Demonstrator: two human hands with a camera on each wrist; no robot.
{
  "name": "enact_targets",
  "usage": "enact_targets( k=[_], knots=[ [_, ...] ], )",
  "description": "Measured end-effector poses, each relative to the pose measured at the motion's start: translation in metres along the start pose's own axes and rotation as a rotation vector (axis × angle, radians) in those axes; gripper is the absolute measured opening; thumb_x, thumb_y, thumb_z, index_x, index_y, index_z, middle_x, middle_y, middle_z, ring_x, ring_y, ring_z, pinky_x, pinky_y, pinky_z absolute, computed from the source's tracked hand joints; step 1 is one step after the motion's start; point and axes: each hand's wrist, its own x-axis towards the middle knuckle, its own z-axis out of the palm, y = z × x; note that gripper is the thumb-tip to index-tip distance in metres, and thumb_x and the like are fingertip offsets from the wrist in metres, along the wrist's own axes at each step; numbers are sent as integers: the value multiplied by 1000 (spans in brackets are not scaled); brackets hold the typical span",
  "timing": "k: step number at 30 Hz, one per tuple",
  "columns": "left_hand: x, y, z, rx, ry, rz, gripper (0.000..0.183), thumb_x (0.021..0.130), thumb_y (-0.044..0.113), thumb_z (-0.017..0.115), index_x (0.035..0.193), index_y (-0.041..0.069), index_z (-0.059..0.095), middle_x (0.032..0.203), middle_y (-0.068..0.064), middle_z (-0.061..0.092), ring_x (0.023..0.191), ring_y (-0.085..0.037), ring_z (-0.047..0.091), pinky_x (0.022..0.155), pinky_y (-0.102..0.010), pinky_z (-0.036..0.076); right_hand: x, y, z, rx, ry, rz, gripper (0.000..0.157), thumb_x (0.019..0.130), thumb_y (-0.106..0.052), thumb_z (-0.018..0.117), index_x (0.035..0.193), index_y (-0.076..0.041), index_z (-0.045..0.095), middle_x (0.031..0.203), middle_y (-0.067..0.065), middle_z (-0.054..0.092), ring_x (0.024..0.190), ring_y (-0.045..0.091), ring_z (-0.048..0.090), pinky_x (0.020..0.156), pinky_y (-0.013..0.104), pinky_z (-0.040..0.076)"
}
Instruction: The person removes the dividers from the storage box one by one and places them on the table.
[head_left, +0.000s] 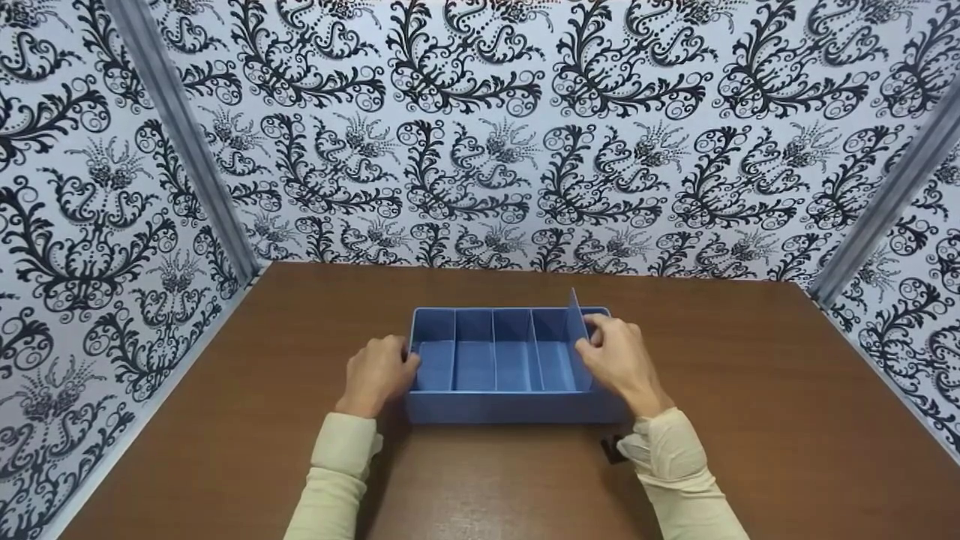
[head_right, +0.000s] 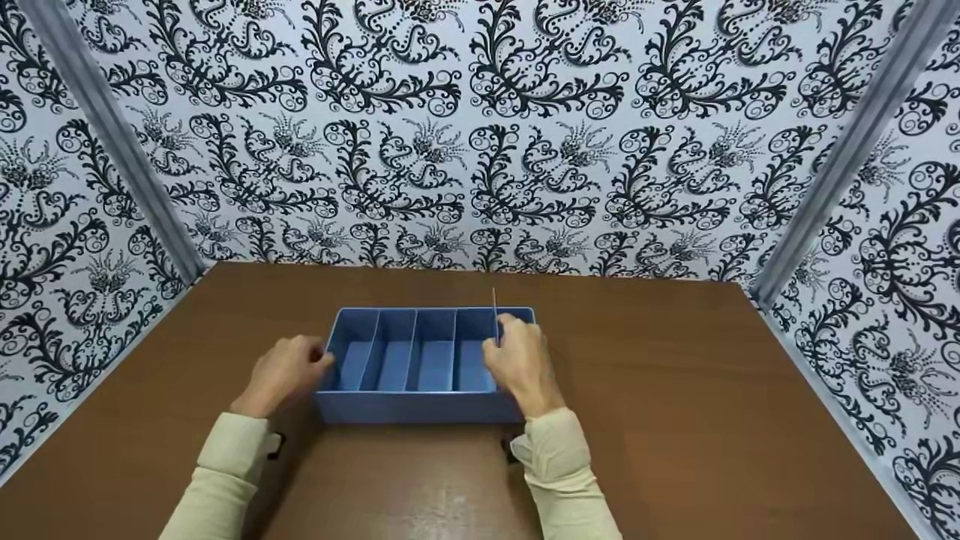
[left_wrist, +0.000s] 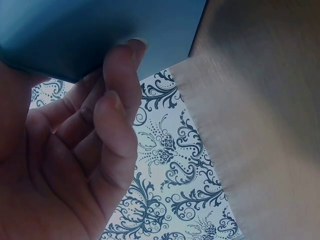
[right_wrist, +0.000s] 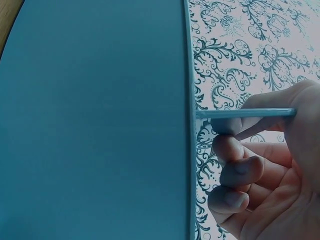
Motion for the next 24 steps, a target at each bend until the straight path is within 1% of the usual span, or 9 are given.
enact_targets(
  k=[9, 16, 24],
  knots=[
    [0, 0, 0, -4, 0, 4, 19, 93, 22, 62, 83, 6, 66, 68, -4, 57, 62, -20, 54, 59, -38, 42, -1, -3, -4, 32, 1, 11, 36, 80, 0, 64, 115, 10, 67, 65, 5, 59, 57, 14, 53, 55, 29, 44],
    [-1, 0, 2, 11, 39, 17, 18, 91, 21, 63, 83, 7, 68, 72, -6, 62, 63, -21, 55, 60, -42, 45, -1, -4, -4, -8, 14, -13, 35, 79, -2, 65, 113, 8, 68, 64, 3, 59, 59, 15, 54, 63, 34, 46],
    [-1, 1, 2, 0, 19, 2, 19, 93, 21, 62, 92, 5, 70, 75, -7, 63, 64, -21, 55, 62, -41, 45, 0, -3, -3, 6, 33, -8, 35, 78, -2, 67, 112, 8, 69, 62, 3, 60, 56, 15, 54, 59, 32, 45]
  ],
)
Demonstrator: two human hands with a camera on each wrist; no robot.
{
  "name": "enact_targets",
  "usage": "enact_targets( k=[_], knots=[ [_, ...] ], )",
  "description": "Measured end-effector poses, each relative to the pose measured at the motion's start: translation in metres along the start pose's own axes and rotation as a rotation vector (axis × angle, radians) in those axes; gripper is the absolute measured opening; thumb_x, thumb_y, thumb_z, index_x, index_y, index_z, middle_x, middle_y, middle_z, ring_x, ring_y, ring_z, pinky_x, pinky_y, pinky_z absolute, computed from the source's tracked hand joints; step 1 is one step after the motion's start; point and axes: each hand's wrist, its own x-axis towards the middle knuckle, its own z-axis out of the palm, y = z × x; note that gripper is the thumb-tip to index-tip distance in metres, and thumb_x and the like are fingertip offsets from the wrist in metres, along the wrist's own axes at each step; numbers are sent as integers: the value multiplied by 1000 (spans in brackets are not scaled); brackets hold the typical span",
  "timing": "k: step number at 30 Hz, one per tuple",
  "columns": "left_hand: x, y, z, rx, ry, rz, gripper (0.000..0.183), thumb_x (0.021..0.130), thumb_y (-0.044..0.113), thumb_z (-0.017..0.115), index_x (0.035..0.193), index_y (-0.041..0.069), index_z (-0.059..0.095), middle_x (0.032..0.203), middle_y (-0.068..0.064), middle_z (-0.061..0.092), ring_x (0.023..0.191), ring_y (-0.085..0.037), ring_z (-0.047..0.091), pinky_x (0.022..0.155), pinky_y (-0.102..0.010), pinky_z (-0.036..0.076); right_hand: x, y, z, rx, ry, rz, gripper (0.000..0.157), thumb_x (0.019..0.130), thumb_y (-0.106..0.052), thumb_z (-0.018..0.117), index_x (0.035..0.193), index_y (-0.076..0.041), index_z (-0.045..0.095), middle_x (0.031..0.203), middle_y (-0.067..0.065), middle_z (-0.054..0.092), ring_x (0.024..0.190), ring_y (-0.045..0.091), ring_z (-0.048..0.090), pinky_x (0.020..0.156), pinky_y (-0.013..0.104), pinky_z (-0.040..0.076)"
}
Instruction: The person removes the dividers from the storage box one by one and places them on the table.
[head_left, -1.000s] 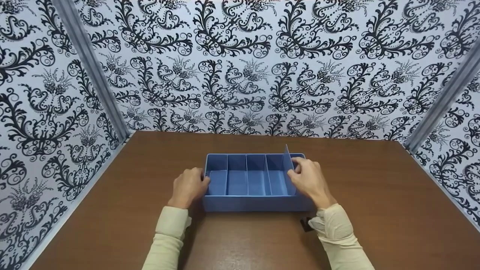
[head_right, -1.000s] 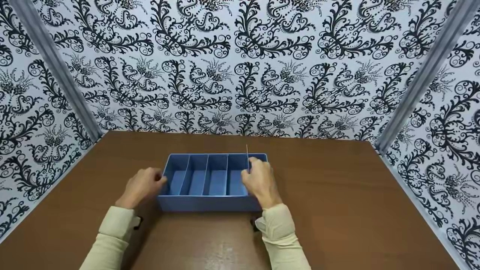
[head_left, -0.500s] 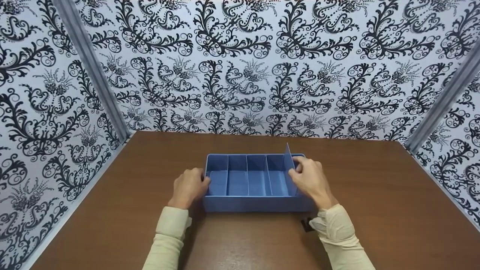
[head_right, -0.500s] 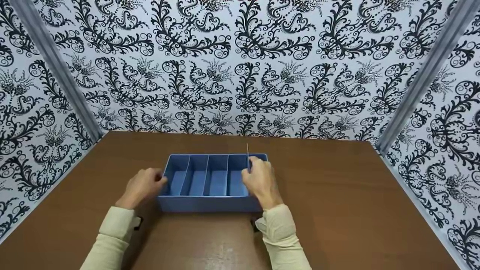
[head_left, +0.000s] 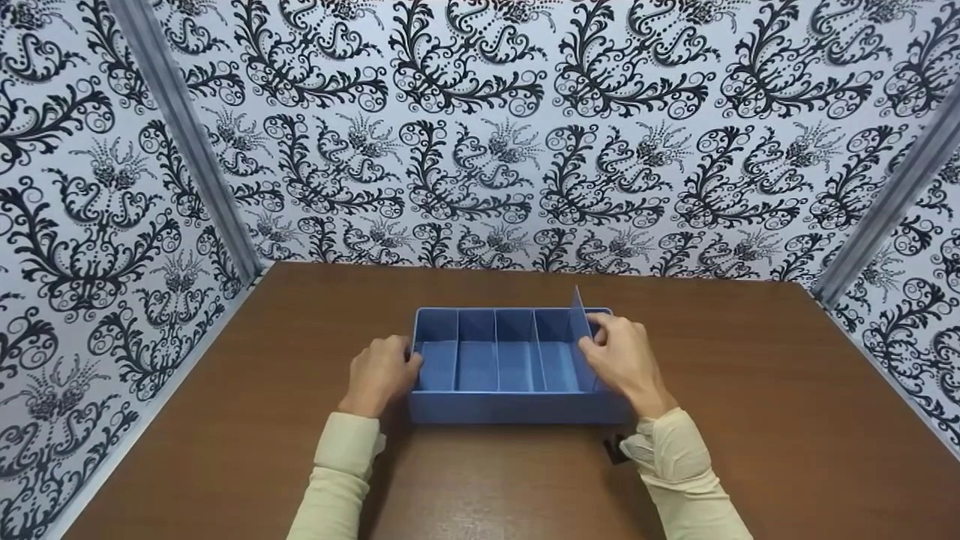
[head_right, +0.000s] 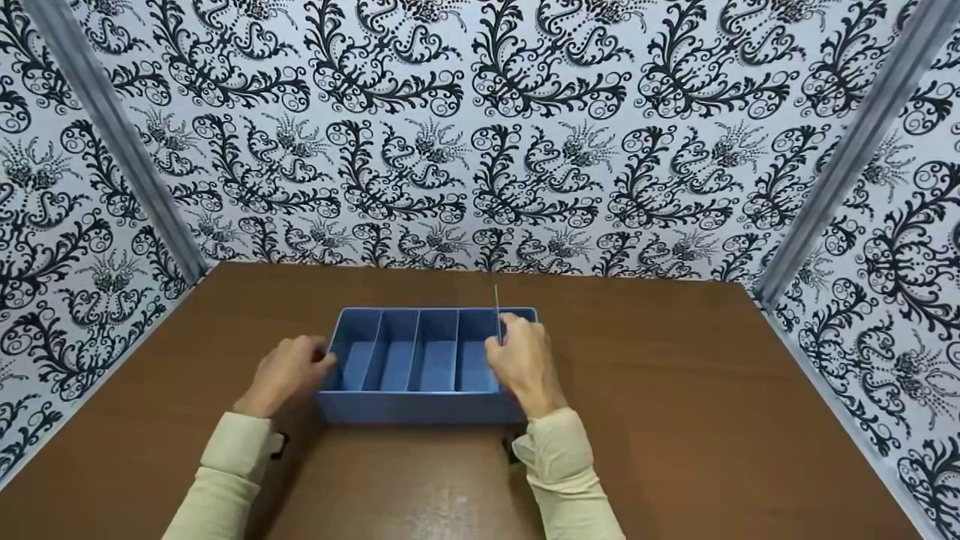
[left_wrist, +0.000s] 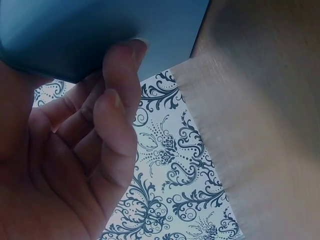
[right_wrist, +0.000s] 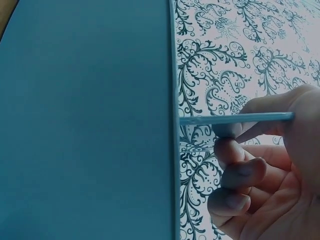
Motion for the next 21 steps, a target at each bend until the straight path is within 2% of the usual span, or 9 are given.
enact_targets(
  k=[8, 14, 21],
  knots=[
    [0, 1, -1, 11, -6, 8, 21, 93, 21, 62, 99, 3, 71, 80, -9, 65, 65, -22, 56, 63, -42, 47, 0, -1, 1, 33, 1, 54, 37, 81, -4, 64, 116, 6, 69, 60, 3, 60, 50, 10, 50, 49, 26, 39],
    [0, 2, -1, 17, 0, 10, 21, 93, 21, 62, 99, 3, 71, 83, -11, 68, 68, -23, 57, 67, -45, 49, 1, 0, 3, 33, 6, 102, 38, 82, -6, 64, 118, 5, 69, 57, 3, 57, 50, 10, 49, 48, 27, 39],
    [-2, 1, -1, 17, 33, 31, 18, 92, 19, 63, 95, 4, 72, 86, -13, 70, 71, -26, 62, 70, -49, 52, 1, -3, -2, 40, 45, 82, 38, 80, -6, 63, 116, 3, 71, 56, -1, 56, 50, 11, 48, 49, 28, 37]
  ],
)
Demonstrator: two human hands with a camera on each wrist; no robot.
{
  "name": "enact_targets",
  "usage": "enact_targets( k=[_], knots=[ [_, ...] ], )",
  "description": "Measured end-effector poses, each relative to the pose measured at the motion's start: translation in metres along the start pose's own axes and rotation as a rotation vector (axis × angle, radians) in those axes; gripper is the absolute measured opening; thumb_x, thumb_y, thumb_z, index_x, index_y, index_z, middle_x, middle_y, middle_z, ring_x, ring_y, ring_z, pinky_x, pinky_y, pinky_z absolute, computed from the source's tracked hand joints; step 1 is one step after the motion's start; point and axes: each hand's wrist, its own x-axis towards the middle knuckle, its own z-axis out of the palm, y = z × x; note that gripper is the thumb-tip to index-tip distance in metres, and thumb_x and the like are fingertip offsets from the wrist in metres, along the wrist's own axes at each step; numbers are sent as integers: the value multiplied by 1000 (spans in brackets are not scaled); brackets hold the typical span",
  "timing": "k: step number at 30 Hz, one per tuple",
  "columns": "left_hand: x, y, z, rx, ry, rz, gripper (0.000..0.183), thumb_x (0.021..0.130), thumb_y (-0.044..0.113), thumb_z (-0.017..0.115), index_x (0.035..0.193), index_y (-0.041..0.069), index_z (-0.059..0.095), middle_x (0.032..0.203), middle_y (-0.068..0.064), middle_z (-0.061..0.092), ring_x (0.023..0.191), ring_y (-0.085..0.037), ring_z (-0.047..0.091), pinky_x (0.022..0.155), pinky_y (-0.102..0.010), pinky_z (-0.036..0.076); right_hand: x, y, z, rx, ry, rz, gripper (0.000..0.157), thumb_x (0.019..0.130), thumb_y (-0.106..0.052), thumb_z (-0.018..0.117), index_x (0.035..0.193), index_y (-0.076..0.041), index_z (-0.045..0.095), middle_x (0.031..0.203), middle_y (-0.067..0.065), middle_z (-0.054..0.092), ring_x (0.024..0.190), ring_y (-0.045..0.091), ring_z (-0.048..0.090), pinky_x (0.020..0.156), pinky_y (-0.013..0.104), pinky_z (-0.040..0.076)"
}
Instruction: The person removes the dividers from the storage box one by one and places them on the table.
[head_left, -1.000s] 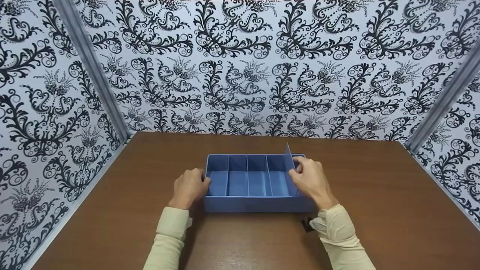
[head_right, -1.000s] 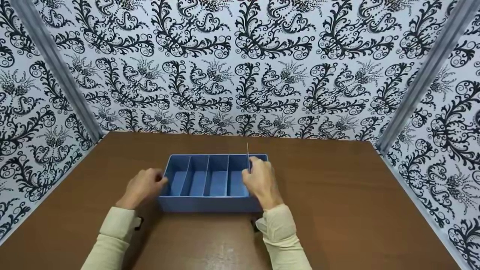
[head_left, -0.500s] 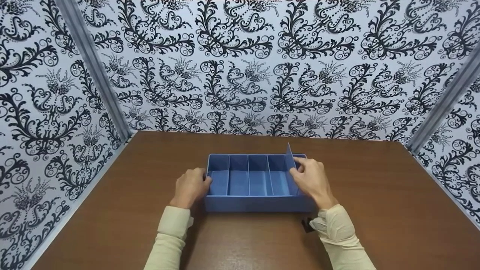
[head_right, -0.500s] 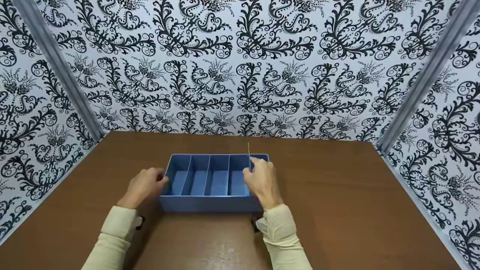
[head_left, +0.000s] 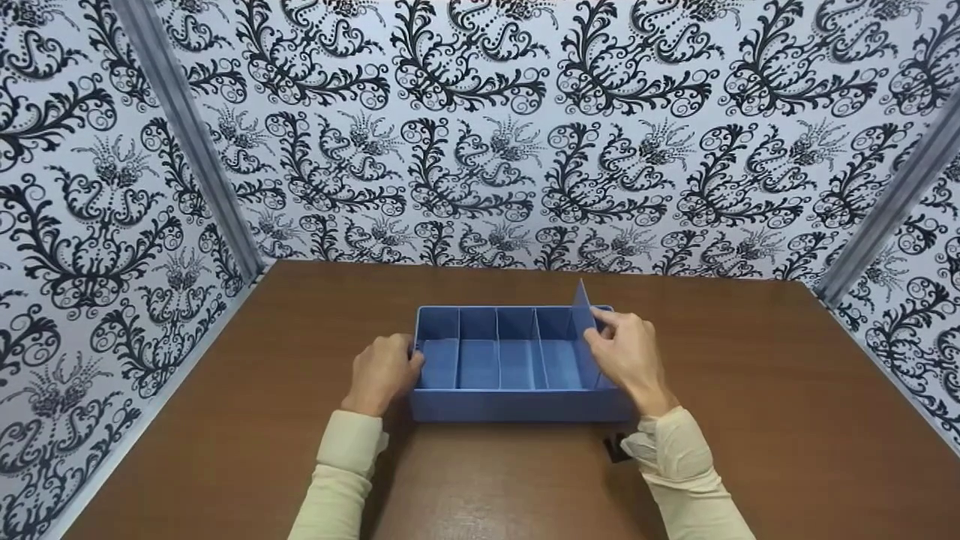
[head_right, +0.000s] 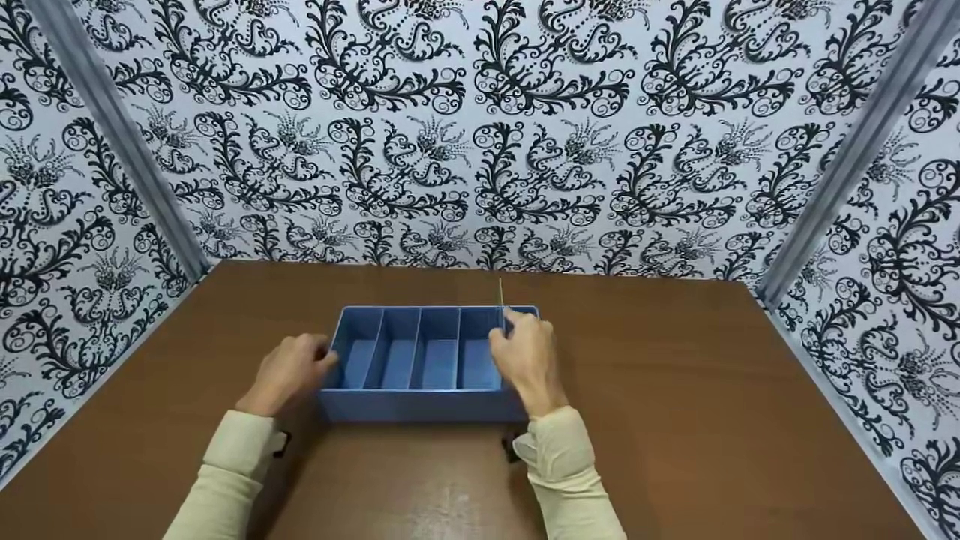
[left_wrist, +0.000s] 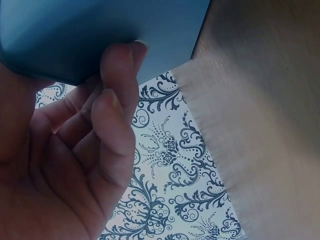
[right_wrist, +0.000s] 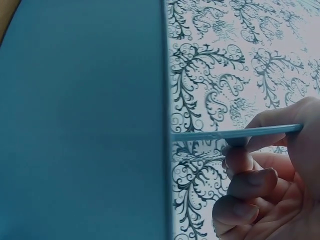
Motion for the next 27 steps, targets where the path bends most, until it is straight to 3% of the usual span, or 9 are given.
enact_targets(
  k=[27],
  knots=[
    [0, 1, 0, -7, -33, -26, 21, 93, 20, 63, 100, 2, 71, 79, -9, 66, 66, -22, 57, 65, -41, 49, 3, -2, -28, 50, 18, 8, 39, 84, -4, 62, 122, 1, 67, 62, 4, 60, 53, 12, 49, 53, 24, 38]
  ],
)
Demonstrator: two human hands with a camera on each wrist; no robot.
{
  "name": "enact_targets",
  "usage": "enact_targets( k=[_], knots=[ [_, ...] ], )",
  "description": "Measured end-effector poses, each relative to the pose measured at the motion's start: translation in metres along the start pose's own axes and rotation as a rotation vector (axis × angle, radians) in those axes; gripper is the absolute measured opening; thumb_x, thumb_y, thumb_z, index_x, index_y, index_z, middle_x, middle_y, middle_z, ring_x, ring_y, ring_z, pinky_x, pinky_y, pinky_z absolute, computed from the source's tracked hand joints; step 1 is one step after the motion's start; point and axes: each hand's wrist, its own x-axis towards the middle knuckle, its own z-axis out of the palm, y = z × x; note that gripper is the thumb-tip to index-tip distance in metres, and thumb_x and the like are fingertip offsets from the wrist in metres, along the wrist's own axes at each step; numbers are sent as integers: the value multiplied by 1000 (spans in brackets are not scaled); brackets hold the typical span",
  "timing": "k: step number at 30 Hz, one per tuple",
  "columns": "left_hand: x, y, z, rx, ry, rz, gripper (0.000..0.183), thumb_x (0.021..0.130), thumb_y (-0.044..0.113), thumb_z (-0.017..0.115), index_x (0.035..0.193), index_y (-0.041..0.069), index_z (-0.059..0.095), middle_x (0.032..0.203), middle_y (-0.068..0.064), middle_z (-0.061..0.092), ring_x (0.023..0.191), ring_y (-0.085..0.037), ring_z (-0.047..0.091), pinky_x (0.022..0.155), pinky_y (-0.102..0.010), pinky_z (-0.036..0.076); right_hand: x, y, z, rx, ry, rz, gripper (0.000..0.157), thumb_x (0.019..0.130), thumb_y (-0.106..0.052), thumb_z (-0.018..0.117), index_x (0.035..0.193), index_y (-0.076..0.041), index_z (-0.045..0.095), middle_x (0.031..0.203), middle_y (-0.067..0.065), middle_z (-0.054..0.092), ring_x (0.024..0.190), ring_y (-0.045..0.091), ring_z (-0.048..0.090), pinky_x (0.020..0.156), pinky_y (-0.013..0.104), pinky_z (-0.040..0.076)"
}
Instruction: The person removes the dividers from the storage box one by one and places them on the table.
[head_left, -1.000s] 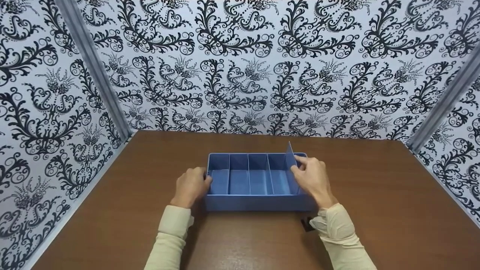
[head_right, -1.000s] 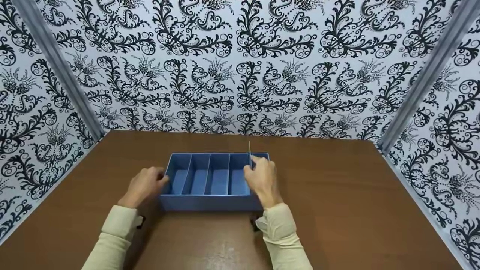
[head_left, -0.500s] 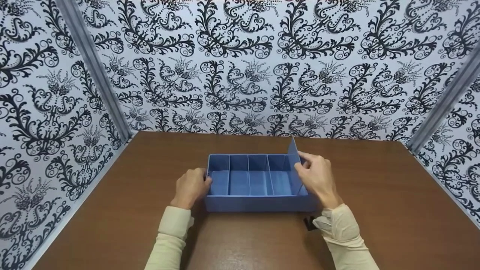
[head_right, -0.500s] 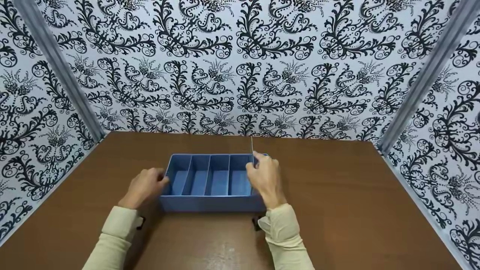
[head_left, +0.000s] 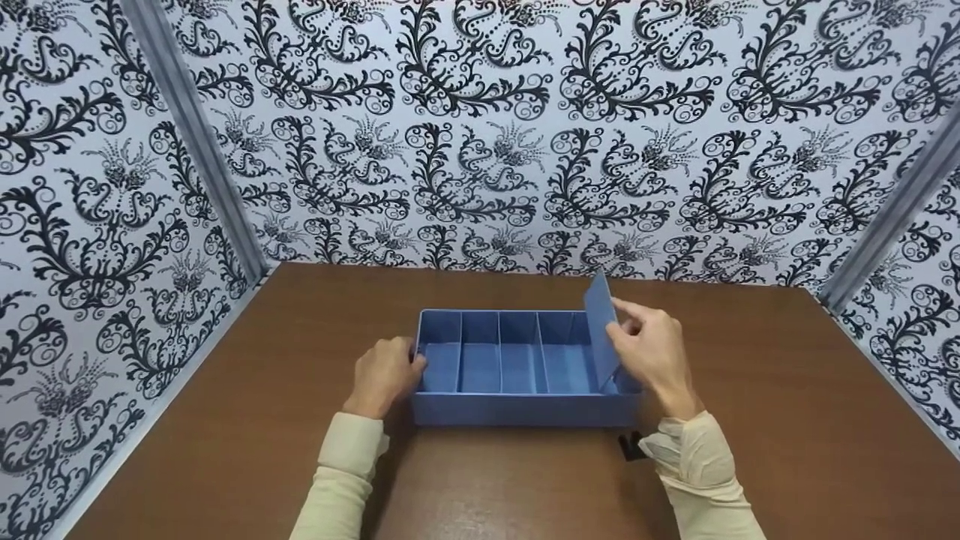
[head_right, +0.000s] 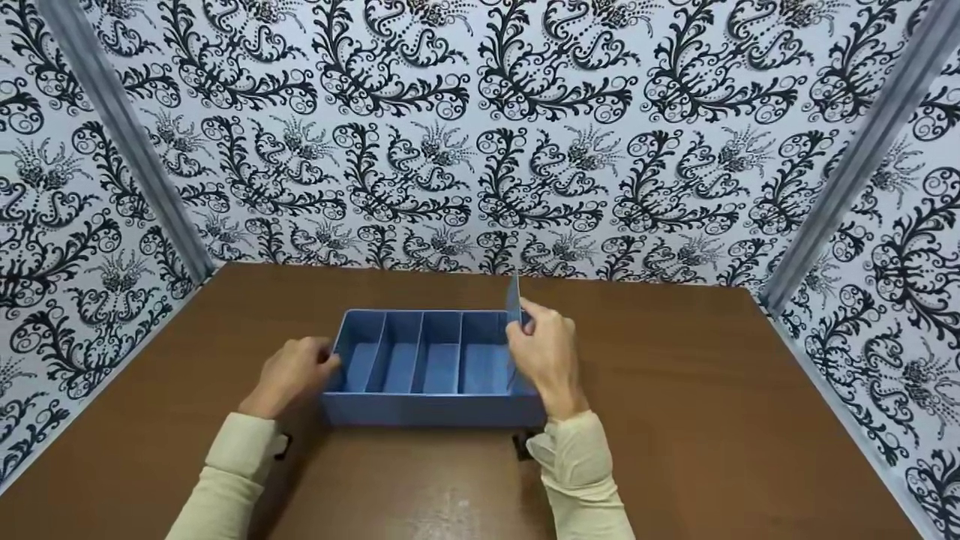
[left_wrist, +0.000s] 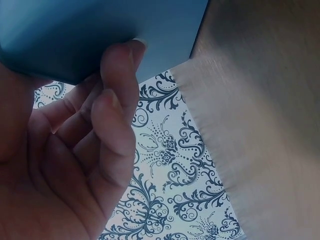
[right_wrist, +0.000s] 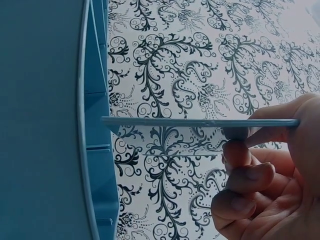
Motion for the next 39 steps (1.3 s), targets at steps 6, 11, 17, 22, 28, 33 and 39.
enact_targets(
  k=[6, 11, 17, 22, 28, 33, 39],
  knots=[
    [0, 0, 1, -22, -17, -8, 22, 94, 20, 63, 101, 2, 71, 78, -8, 65, 65, -20, 57, 64, -39, 48, 1, 5, -8, -4, 1, 6, 39, 85, -5, 61, 123, 1, 67, 60, 3, 58, 50, 10, 46, 52, 24, 37],
    [0, 0, 1, -31, -19, -2, 21, 93, 19, 62, 101, 1, 71, 77, -8, 63, 64, -21, 56, 61, -38, 46, 3, 10, -18, -12, -7, 20, 38, 87, -4, 60, 124, 3, 65, 63, 3, 59, 51, 9, 47, 50, 23, 37],
    [1, -1, 2, -28, -19, -1, 21, 93, 19, 63, 100, 1, 71, 76, -8, 63, 63, -21, 55, 60, -37, 44, 5, 20, -31, -42, 13, 22, 33, 87, -5, 61, 118, 5, 67, 64, 3, 61, 51, 9, 48, 49, 23, 37],
    [1, 0, 1, -29, -21, -15, 21, 93, 20, 63, 100, 2, 70, 76, -8, 62, 64, -21, 55, 59, -36, 44, 7, 29, -39, -60, 26, 22, 32, 87, -5, 62, 116, 6, 68, 65, 3, 62, 53, 8, 49, 52, 22, 38],
    [1, -2, 2, -23, -12, -15, 20, 93, 20, 63, 98, 2, 70, 75, -8, 63, 63, -21, 56, 60, -38, 45, 8, 41, -43, -76, 36, 23, 31, 87, -7, 62, 115, 5, 69, 66, 3, 62, 54, 7, 50, 55, 23, 39],
    [1, -1, 3, -16, 8, 8, 17, 92, 21, 64, 91, 5, 70, 75, -7, 64, 64, -21, 56, 64, -43, 48, 9, 53, -45, -121, 47, 32, 30, 88, -8, 61, 115, 4, 69, 66, 3, 65, 57, 12, 53, 59, 25, 40],
    [1, -1, 2, -26, 6, 0, 17, 92, 21, 64, 91, 5, 70, 73, -5, 62, 63, -20, 56, 63, -40, 47, 12, 64, -46, -110, 26, 56, 32, 89, -8, 60, 118, 5, 67, 68, 5, 65, 59, 14, 54, 59, 26, 41]
  ],
)
